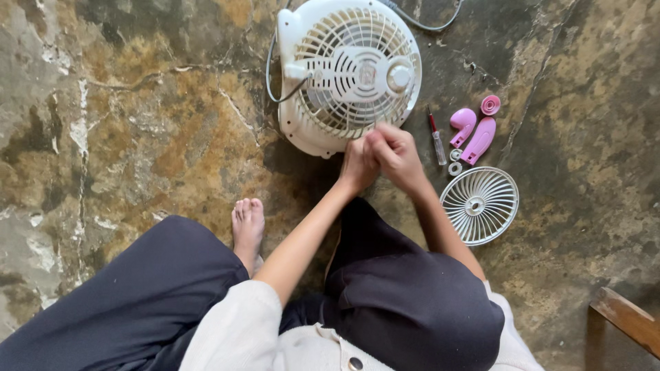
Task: The person sits on the floor and uses a screwdriver to remove screws from the back grill of a white electric fan. They loosen and remove multiple screws, then detach the back grill from the fan body.
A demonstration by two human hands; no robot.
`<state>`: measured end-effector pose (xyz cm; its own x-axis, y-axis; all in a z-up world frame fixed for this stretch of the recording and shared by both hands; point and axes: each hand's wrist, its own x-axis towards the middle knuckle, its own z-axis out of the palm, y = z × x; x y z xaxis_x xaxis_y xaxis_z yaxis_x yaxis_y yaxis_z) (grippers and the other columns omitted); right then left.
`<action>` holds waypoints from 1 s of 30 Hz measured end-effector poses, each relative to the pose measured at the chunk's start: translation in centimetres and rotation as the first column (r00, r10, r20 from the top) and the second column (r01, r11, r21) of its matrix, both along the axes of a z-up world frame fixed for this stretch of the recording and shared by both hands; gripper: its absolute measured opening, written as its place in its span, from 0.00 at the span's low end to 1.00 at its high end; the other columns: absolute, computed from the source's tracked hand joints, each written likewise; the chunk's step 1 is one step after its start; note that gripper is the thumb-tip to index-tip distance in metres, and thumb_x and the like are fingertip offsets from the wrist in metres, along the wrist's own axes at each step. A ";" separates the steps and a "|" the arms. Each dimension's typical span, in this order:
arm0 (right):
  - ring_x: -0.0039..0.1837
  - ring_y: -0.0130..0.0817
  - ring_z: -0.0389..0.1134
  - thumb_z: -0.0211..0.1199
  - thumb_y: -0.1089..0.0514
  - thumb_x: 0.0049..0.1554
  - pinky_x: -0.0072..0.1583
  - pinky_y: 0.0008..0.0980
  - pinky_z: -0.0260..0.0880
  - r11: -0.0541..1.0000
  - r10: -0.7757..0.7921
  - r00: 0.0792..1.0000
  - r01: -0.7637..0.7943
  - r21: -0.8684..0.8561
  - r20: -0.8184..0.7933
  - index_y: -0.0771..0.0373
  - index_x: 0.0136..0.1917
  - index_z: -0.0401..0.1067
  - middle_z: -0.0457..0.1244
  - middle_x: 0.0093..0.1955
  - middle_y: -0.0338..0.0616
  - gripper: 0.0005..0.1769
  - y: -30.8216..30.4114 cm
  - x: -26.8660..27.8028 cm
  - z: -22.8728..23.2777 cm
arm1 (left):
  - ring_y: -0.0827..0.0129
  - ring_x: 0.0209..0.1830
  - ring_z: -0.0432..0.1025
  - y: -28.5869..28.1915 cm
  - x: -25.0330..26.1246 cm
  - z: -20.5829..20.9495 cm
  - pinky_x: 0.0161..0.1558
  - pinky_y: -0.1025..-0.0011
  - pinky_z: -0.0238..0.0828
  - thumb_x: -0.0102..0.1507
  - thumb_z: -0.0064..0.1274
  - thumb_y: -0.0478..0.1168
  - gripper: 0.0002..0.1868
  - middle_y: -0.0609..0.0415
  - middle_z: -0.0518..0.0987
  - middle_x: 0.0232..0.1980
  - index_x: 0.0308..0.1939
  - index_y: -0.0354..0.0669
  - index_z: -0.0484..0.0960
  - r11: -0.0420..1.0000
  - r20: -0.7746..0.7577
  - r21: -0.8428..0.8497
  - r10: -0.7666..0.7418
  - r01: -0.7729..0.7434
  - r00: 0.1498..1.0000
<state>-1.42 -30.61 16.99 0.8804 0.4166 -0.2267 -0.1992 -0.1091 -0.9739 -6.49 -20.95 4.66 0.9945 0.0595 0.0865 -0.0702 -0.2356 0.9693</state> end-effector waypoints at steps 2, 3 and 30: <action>0.39 0.19 0.57 0.54 0.61 0.66 0.44 0.23 0.58 0.948 -0.296 0.953 0.286 0.141 0.060 0.64 0.40 0.62 0.58 0.36 0.34 0.12 1.6 -4.1 0.8 | 0.61 0.29 0.75 -1.1 -0.5 -0.4 0.32 0.64 0.70 0.69 0.48 0.43 0.12 0.46 0.77 0.31 0.35 0.38 0.77 0.971 -0.080 -0.215 0.093 -0.108 0.992; 0.41 0.20 0.57 0.53 0.61 0.66 0.47 0.23 0.58 0.884 -0.439 0.895 0.414 0.217 0.079 0.64 0.44 0.62 0.58 0.39 0.34 0.09 2.4 -5.4 0.8 | 0.62 0.28 0.73 -1.6 -0.5 -0.5 0.31 0.65 0.69 0.68 0.49 0.42 0.12 0.46 0.75 0.29 0.34 0.37 0.75 0.967 -0.095 -0.206 0.134 -0.151 0.986; 0.53 0.24 0.60 0.53 0.60 0.63 0.61 0.26 0.62 0.901 -0.328 0.945 0.306 0.308 0.022 0.62 0.54 0.61 0.60 0.49 0.37 0.07 1.9 -5.5 0.9 | 0.50 0.38 0.75 1.4 0.5 3.0 0.38 0.60 0.71 0.61 0.57 0.34 0.16 0.41 0.71 0.42 0.48 0.41 0.66 0.987 -0.062 0.064 -0.145 0.149 0.987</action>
